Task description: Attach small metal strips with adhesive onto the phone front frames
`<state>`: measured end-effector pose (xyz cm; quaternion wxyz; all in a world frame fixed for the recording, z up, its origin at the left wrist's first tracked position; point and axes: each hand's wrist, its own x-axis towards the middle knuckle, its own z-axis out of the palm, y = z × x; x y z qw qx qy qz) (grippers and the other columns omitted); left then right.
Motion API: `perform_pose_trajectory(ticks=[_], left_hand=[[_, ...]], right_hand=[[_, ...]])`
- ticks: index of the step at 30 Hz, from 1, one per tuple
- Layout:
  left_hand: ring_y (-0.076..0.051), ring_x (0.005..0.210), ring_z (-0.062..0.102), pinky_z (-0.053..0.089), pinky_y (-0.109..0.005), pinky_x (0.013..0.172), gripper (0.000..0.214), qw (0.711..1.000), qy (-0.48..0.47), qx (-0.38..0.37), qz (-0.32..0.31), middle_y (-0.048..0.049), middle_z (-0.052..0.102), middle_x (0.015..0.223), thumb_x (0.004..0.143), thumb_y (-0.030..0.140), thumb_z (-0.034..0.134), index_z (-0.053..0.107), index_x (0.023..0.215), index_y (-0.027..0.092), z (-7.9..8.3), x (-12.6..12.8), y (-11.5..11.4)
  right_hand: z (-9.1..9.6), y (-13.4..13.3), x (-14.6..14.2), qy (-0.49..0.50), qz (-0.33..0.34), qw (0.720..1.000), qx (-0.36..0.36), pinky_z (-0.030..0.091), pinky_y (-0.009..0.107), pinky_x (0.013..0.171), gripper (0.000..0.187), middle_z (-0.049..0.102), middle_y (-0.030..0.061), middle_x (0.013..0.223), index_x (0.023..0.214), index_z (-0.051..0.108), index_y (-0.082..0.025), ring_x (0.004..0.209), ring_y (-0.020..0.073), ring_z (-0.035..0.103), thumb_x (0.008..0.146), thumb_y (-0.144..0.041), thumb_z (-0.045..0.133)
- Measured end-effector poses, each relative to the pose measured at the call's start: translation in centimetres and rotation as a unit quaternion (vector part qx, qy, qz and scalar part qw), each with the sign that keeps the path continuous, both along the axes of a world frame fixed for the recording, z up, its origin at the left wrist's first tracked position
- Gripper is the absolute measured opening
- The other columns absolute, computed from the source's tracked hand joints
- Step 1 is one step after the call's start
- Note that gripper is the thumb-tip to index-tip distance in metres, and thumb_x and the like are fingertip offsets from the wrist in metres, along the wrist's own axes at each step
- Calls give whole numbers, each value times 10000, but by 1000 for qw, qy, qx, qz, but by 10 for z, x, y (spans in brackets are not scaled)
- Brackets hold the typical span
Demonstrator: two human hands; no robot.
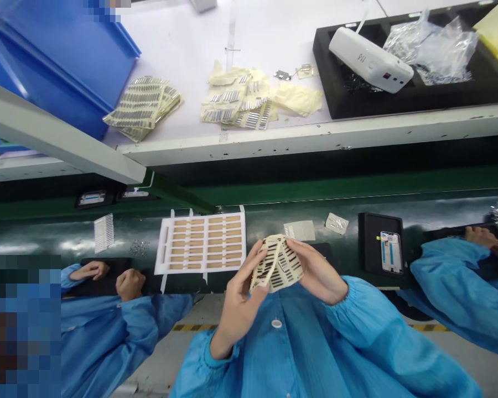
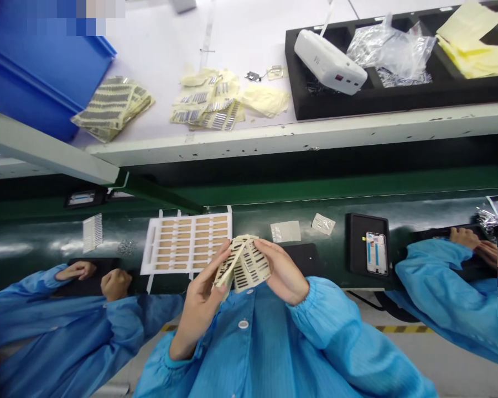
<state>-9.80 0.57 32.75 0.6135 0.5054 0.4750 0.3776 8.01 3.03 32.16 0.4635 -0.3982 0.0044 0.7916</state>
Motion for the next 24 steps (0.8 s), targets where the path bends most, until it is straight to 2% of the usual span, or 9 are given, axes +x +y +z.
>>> perform_pose_trajectory(ticks=[4,7,11,13,15,17,19,21,24], left_hand=[[-289,1435,356,399,-414,1143,453,999,41,34,-13,-59,419,1535,925,325,592,549,1375,295,5,-1,0],[-296,1434,360,354,-474,1165,479,985,137,98,-26,-65,392,1551,923,290,583,517,1397,301,-3,3,-2],[-334,1457,302,302,-550,1167,549,913,324,230,-90,-77,340,1578,928,285,576,435,1458,308,-25,13,-6],[-351,1460,287,332,-545,1145,600,885,367,259,-118,-87,310,1588,939,327,565,358,1502,302,-33,16,-5],[-372,1457,282,372,-544,1118,679,875,375,272,-140,-94,278,1597,931,374,573,274,1536,295,-37,16,-2],[-393,1447,291,409,-545,1092,755,877,363,273,-155,-89,259,1598,913,409,596,208,1552,305,-37,14,0],[-400,1429,318,422,-545,1089,790,892,337,266,-143,-73,261,1591,896,413,617,180,1551,340,-37,11,0],[-393,1414,341,395,-560,1119,827,918,285,262,-82,-37,294,1579,870,419,646,162,1540,399,-39,7,-2],[-374,1410,345,359,-546,1167,886,951,183,242,53,35,385,1540,790,468,707,192,1511,475,-48,-2,-5]], right_hand=[[-2,4,5,34,21,999,-5,498,333,960,189,753,48,962,991,695,-150,1034,200,683,840,-263,693],[-6,3,2,55,30,998,-12,499,351,962,201,748,61,986,999,683,-141,1038,208,681,846,-272,676],[-9,-3,-6,68,50,996,2,504,385,954,347,737,85,1044,1029,679,-143,1071,238,665,853,-441,654],[-8,-6,-7,19,49,998,37,502,385,955,407,722,82,1105,1098,664,-171,1093,242,656,845,-490,663],[-5,-8,-7,-61,55,993,82,485,373,979,440,701,70,1170,1171,635,-204,1114,236,645,810,-436,732],[-2,-6,-6,-127,79,981,121,459,371,1014,504,688,65,1197,1213,610,-217,1124,234,638,766,-362,791],[1,0,-5,-151,110,971,152,456,394,1014,552,698,68,1164,1213,609,-213,1097,248,648,726,-359,825],[5,8,-6,-158,143,960,184,480,417,970,593,714,62,1099,1195,620,-217,1038,265,666,674,-370,859],[15,23,-6,-196,188,932,241,499,412,927,557,718,43,1040,1168,643,-232,986,260,669,675,-386,854]])
